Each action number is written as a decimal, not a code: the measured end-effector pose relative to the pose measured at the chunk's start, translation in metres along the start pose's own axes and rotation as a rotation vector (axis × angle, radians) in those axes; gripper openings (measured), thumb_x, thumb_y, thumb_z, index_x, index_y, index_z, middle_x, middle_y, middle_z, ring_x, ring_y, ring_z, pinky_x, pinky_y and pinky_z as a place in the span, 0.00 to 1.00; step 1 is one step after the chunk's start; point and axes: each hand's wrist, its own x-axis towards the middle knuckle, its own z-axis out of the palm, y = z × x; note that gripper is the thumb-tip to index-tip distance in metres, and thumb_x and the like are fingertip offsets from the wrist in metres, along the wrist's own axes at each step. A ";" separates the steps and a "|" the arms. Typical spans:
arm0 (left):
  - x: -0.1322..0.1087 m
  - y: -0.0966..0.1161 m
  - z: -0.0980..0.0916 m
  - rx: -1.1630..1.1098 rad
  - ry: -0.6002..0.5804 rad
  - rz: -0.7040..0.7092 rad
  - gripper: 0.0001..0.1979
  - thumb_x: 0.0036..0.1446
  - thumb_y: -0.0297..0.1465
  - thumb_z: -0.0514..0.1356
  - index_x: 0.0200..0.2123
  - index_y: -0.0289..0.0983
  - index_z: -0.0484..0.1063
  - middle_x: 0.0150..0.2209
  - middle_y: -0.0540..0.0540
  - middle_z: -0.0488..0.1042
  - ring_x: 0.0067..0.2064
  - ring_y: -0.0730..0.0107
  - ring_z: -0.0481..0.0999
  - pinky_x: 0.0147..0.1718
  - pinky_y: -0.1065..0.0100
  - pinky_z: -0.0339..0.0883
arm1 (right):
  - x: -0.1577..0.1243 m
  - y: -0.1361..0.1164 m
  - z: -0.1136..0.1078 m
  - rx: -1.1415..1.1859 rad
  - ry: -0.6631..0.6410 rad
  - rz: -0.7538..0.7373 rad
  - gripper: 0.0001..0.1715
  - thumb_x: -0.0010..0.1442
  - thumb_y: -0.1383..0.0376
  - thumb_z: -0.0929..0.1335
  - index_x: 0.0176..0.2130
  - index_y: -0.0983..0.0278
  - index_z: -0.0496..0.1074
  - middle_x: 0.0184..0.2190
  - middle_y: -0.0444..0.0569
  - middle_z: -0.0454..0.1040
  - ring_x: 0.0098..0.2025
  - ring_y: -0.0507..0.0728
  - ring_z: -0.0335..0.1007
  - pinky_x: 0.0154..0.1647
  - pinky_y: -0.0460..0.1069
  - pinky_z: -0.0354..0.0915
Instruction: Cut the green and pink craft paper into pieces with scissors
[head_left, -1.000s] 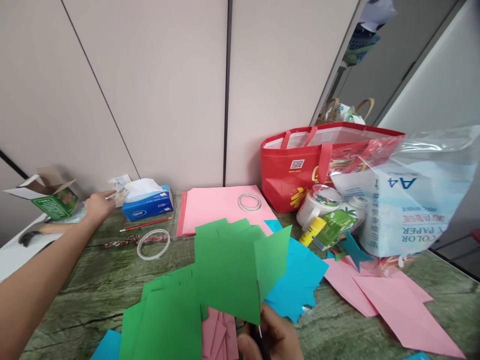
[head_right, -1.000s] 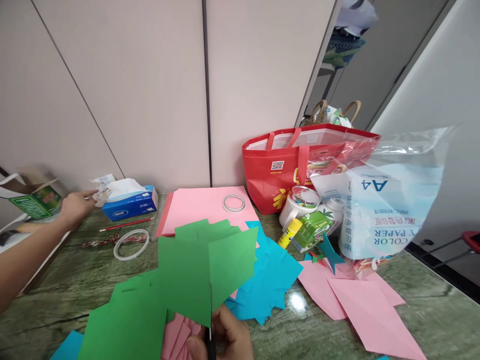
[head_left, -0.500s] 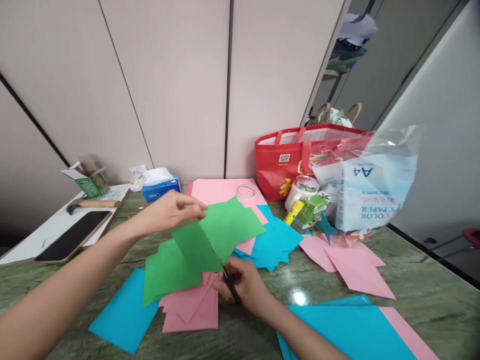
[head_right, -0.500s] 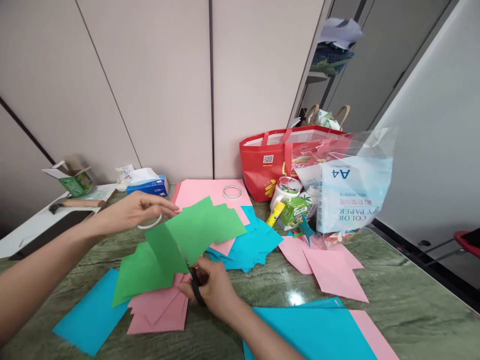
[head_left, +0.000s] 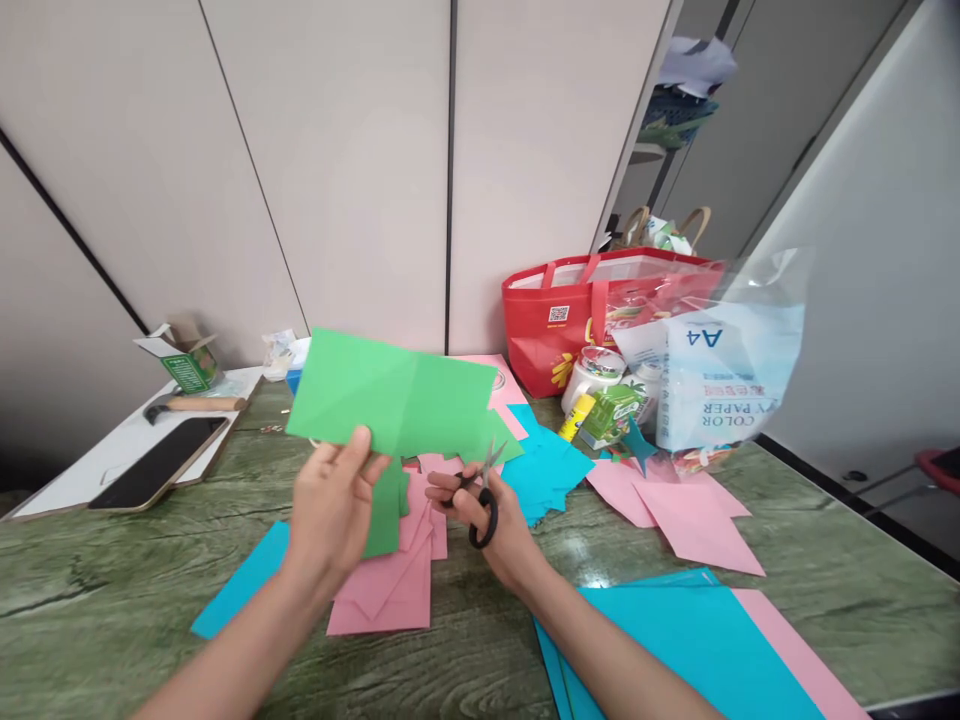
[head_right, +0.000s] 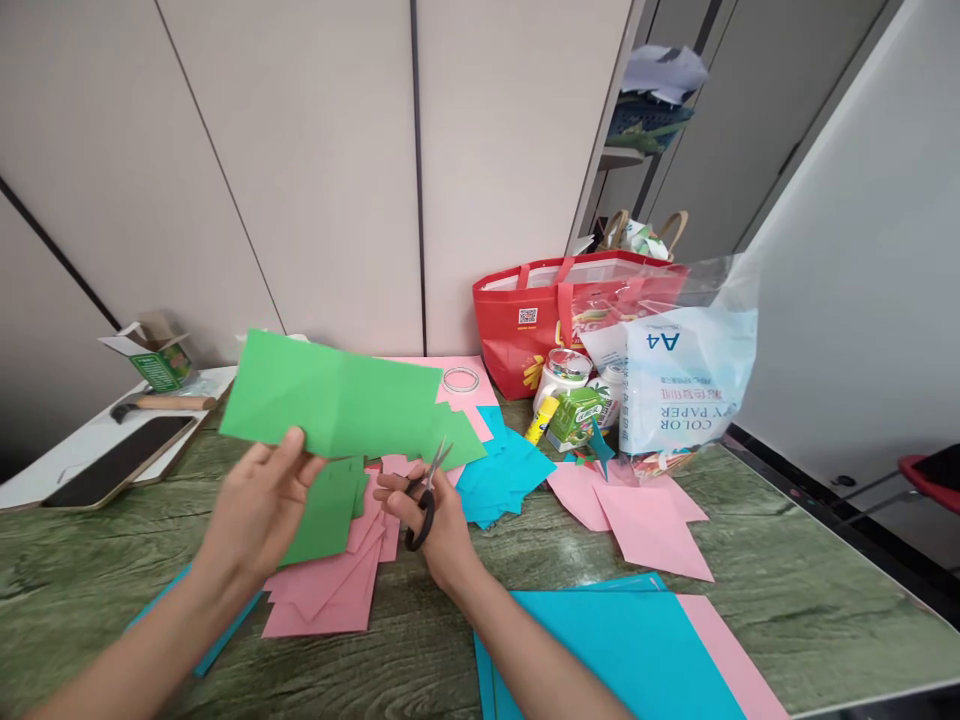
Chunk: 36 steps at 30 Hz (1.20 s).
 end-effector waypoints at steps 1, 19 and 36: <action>-0.008 -0.009 -0.003 -0.031 0.019 -0.080 0.14 0.35 0.26 0.70 0.16 0.35 0.64 0.18 0.56 0.69 0.25 0.78 0.69 0.26 0.76 0.70 | 0.000 0.000 0.000 0.041 0.030 0.006 0.20 0.47 0.64 0.73 0.34 0.61 0.60 0.35 0.48 0.76 0.37 0.57 0.74 0.43 0.56 0.65; -0.007 -0.030 -0.026 -0.031 -0.208 -0.402 0.05 0.38 0.25 0.69 0.17 0.31 0.76 0.21 0.49 0.77 0.28 0.71 0.76 0.38 0.63 0.74 | 0.011 -0.002 -0.013 0.211 0.274 0.116 0.24 0.46 0.61 0.73 0.42 0.62 0.64 0.31 0.45 0.76 0.35 0.55 0.74 0.37 0.52 0.71; 0.017 -0.027 -0.054 0.361 -0.452 -0.494 0.14 0.46 0.31 0.65 0.37 0.33 0.74 0.32 0.40 0.80 0.30 0.57 0.78 0.27 0.58 0.74 | 0.015 -0.002 -0.022 -0.089 0.591 -0.152 0.20 0.38 0.64 0.76 0.30 0.64 0.67 0.23 0.38 0.68 0.21 0.48 0.65 0.23 0.45 0.67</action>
